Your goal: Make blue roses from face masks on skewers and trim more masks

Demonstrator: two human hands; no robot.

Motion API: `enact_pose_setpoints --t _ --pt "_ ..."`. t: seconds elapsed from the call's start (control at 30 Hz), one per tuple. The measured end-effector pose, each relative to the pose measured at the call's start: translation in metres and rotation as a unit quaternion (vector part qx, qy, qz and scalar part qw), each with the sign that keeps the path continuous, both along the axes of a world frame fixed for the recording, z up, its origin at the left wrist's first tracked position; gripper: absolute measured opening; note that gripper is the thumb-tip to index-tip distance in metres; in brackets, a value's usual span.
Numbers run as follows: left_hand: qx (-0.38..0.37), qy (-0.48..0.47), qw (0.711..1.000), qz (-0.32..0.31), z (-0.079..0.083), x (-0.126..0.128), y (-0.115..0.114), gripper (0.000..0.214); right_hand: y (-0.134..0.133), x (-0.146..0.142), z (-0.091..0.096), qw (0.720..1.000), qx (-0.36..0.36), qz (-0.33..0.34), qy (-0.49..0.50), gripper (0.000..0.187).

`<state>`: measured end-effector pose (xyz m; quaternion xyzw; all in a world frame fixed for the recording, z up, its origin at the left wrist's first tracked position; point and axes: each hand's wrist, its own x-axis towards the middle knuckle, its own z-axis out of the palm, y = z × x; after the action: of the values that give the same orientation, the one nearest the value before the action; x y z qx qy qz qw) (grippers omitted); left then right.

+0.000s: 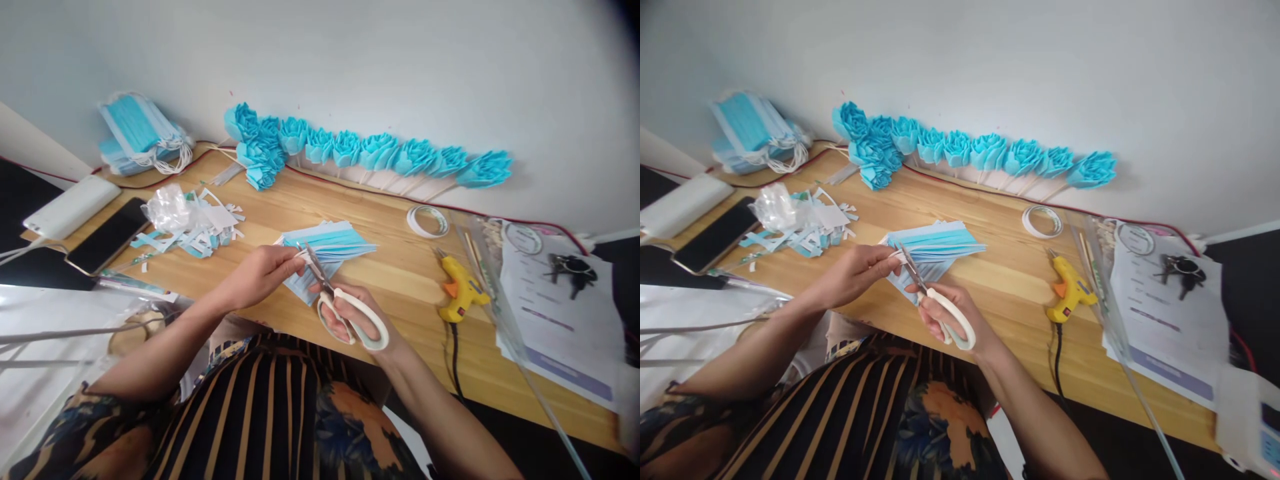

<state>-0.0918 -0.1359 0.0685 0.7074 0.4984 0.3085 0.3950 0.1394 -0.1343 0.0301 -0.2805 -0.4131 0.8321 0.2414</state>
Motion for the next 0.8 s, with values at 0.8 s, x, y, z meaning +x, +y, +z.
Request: enact_pose_setpoints --t 0.8 --pt "0.156 0.124 0.98 0.002 0.012 0.013 -0.018 0.039 -0.018 -0.001 0.011 0.995 0.094 -0.005 0.008 0.058"
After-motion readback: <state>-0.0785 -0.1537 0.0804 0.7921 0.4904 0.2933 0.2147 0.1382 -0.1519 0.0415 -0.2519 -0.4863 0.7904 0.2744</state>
